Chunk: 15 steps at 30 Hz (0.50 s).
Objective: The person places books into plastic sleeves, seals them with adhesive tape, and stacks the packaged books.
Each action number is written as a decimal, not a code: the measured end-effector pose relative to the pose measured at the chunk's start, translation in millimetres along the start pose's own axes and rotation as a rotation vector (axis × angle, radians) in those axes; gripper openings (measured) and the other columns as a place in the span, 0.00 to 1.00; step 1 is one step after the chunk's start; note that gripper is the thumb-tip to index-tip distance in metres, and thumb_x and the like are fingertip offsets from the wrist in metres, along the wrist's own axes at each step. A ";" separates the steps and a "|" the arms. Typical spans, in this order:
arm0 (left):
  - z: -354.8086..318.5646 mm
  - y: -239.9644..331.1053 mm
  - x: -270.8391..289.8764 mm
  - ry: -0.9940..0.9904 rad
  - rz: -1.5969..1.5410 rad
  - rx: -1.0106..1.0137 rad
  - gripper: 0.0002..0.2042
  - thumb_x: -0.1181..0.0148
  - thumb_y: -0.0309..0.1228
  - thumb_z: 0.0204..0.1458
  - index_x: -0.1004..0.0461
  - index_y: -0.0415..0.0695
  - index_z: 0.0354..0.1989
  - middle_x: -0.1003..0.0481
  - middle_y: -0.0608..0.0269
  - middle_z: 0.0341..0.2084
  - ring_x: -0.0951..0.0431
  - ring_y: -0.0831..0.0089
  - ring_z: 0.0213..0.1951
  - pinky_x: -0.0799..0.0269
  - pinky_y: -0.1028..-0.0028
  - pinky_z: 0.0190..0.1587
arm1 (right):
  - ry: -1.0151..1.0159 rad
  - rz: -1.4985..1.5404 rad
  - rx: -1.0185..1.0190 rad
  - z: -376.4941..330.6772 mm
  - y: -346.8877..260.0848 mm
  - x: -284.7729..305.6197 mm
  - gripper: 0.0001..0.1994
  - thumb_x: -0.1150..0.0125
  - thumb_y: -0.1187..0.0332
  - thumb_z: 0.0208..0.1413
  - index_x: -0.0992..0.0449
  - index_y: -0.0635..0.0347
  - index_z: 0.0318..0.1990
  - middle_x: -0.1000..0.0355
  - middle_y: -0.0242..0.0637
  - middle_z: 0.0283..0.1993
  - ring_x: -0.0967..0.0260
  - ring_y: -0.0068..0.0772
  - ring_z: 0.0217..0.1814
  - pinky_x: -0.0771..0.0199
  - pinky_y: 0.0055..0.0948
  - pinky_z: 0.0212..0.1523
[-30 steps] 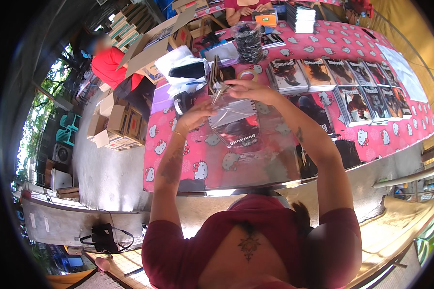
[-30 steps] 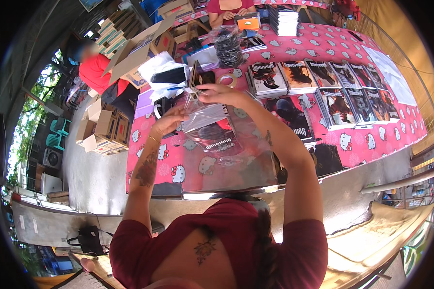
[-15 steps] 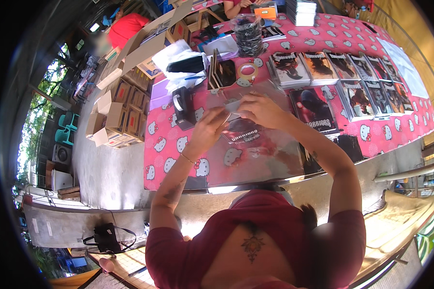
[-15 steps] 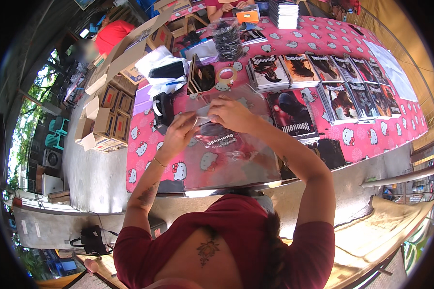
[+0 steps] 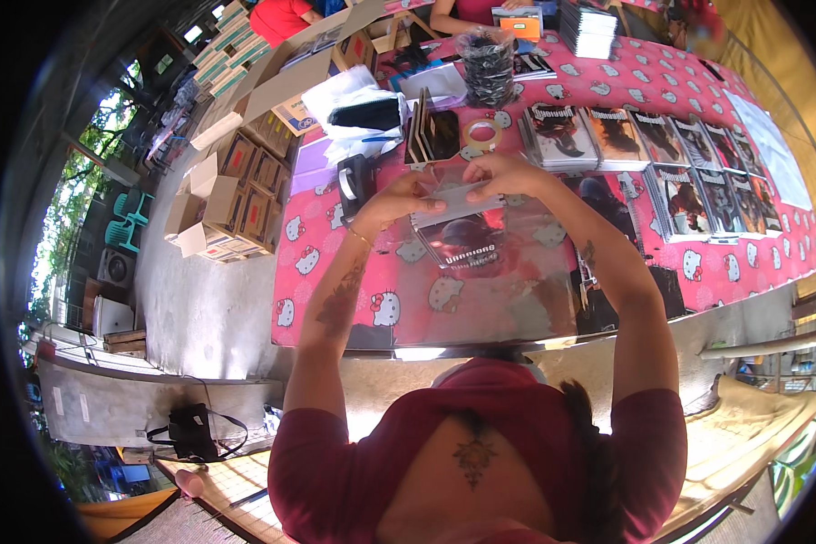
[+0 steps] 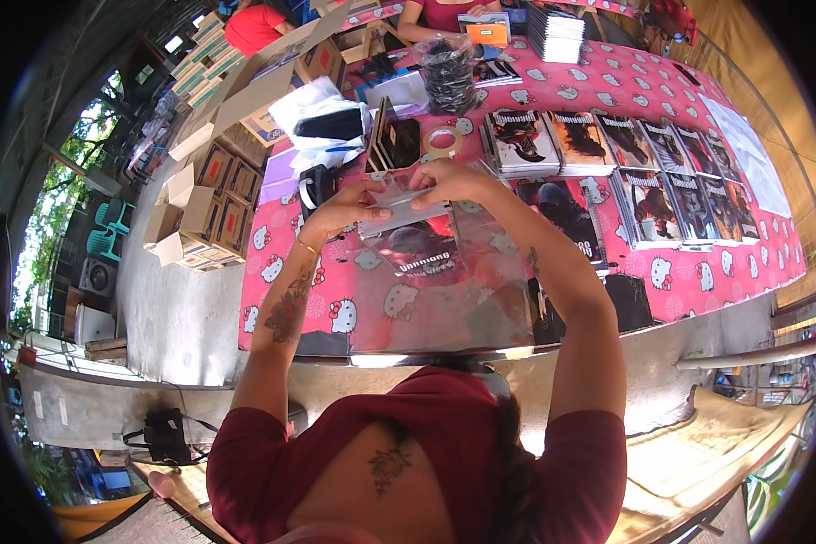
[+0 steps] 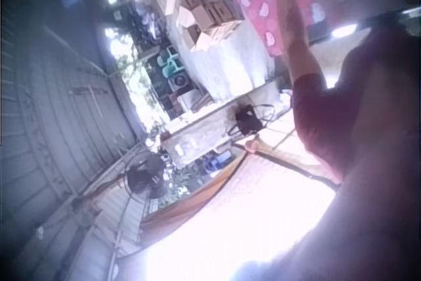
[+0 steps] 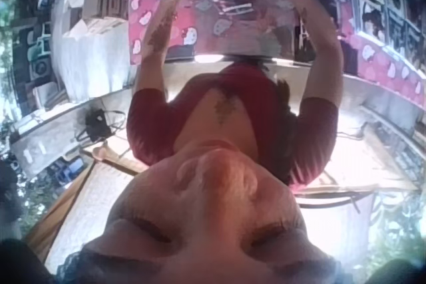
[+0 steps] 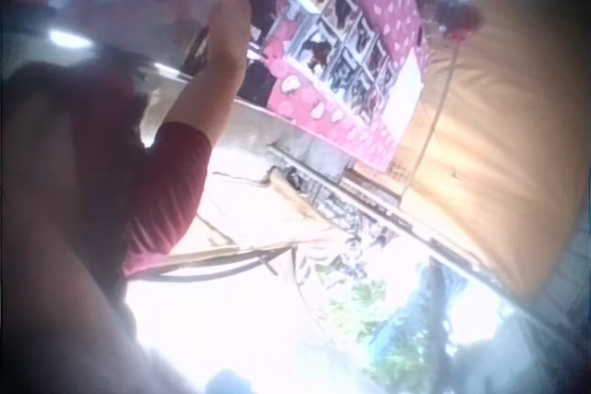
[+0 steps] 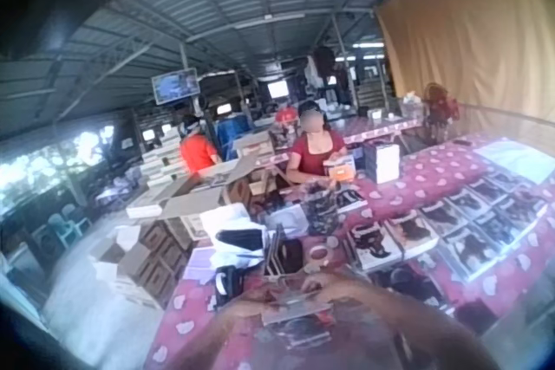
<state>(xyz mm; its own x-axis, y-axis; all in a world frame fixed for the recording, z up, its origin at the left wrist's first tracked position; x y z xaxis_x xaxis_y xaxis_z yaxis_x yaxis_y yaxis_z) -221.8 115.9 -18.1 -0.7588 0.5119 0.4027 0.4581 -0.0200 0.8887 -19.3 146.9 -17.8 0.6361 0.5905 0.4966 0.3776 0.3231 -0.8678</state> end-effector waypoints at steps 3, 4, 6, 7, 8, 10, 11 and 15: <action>6.2 -16.8 3.1 0.051 -0.251 -0.119 0.35 0.27 0.42 0.48 0.33 0.37 0.61 0.23 0.56 0.43 0.24 0.71 0.45 0.31 0.70 0.46 | 0.023 0.090 -0.066 -3.2 14.5 -0.2 0.19 0.25 0.59 0.48 0.22 0.59 0.45 0.23 0.31 0.41 0.27 0.22 0.44 0.29 0.25 0.45; 1.8 -29.3 25.3 0.350 -0.290 -0.106 0.33 0.27 0.40 0.47 0.31 0.37 0.59 0.23 0.56 0.41 0.24 0.71 0.42 0.30 0.69 0.45 | 0.049 0.069 -0.078 -6.9 17.0 4.7 0.18 0.26 0.60 0.49 0.21 0.59 0.45 0.23 0.29 0.41 0.28 0.20 0.44 0.29 0.24 0.44; -37.9 -99.6 98.7 0.864 0.110 -0.059 0.27 0.27 0.40 0.48 0.25 0.39 0.53 0.21 0.57 0.37 0.23 0.71 0.36 0.27 0.70 0.42 | 0.090 0.110 -0.033 -2.4 11.5 0.1 0.17 0.27 0.61 0.50 0.21 0.59 0.44 0.23 0.29 0.40 0.27 0.20 0.43 0.29 0.24 0.44; -79.8 -151.5 136.2 1.069 0.571 0.002 0.23 0.28 0.42 0.49 0.22 0.41 0.49 0.20 0.58 0.34 0.22 0.71 0.34 0.26 0.71 0.40 | 0.070 0.138 0.017 7.9 -0.4 -14.5 0.16 0.27 0.62 0.51 0.21 0.59 0.44 0.22 0.29 0.40 0.27 0.20 0.43 0.29 0.24 0.44; -86.8 -195.2 142.6 0.979 0.358 0.212 0.20 0.29 0.41 0.50 0.21 0.41 0.47 0.22 0.61 0.30 0.24 0.73 0.29 0.26 0.71 0.37 | 0.074 0.115 0.030 9.5 1.8 -15.1 0.16 0.28 0.62 0.52 0.21 0.59 0.44 0.22 0.29 0.40 0.27 0.20 0.43 0.29 0.24 0.44; -78.9 -217.2 131.6 0.845 -0.117 0.372 0.16 0.31 0.38 0.51 0.21 0.41 0.43 0.26 0.65 0.24 0.30 0.77 0.22 0.27 0.71 0.34 | 0.106 0.062 0.042 5.8 7.5 -9.7 0.15 0.29 0.63 0.53 0.21 0.59 0.44 0.22 0.29 0.40 0.27 0.20 0.43 0.29 0.24 0.44; -70.6 -220.3 126.2 0.821 -0.377 0.341 0.15 0.31 0.37 0.51 0.22 0.41 0.42 0.28 0.67 0.22 0.34 0.78 0.19 0.27 0.71 0.32 | 0.124 0.091 0.024 4.9 10.9 -5.6 0.15 0.29 0.63 0.53 0.21 0.60 0.44 0.22 0.31 0.40 0.27 0.21 0.42 0.28 0.24 0.43; -68.4 -228.3 109.7 0.840 -0.822 0.288 0.09 0.33 0.32 0.52 0.23 0.42 0.37 0.39 0.73 0.17 0.43 0.83 0.17 0.32 0.73 0.28 | 0.084 0.132 0.011 5.1 11.2 -9.0 0.14 0.30 0.63 0.54 0.21 0.61 0.44 0.21 0.31 0.40 0.26 0.22 0.42 0.28 0.24 0.43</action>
<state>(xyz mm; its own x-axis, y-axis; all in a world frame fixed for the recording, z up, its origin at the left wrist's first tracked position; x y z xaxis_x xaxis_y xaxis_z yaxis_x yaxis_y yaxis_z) -441.3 117.9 -161.9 -0.8869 -0.4377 -0.1475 -0.2971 0.2959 0.9078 -24.2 149.0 -32.1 0.7341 0.5643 0.3778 0.2801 0.2552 -0.9254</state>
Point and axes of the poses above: each hand's wrist, its own z-axis towards the middle knuckle, its own x-axis out of the back of the hand, y = z × x, the point moved 6 cm from there along z, towards the middle knuckle
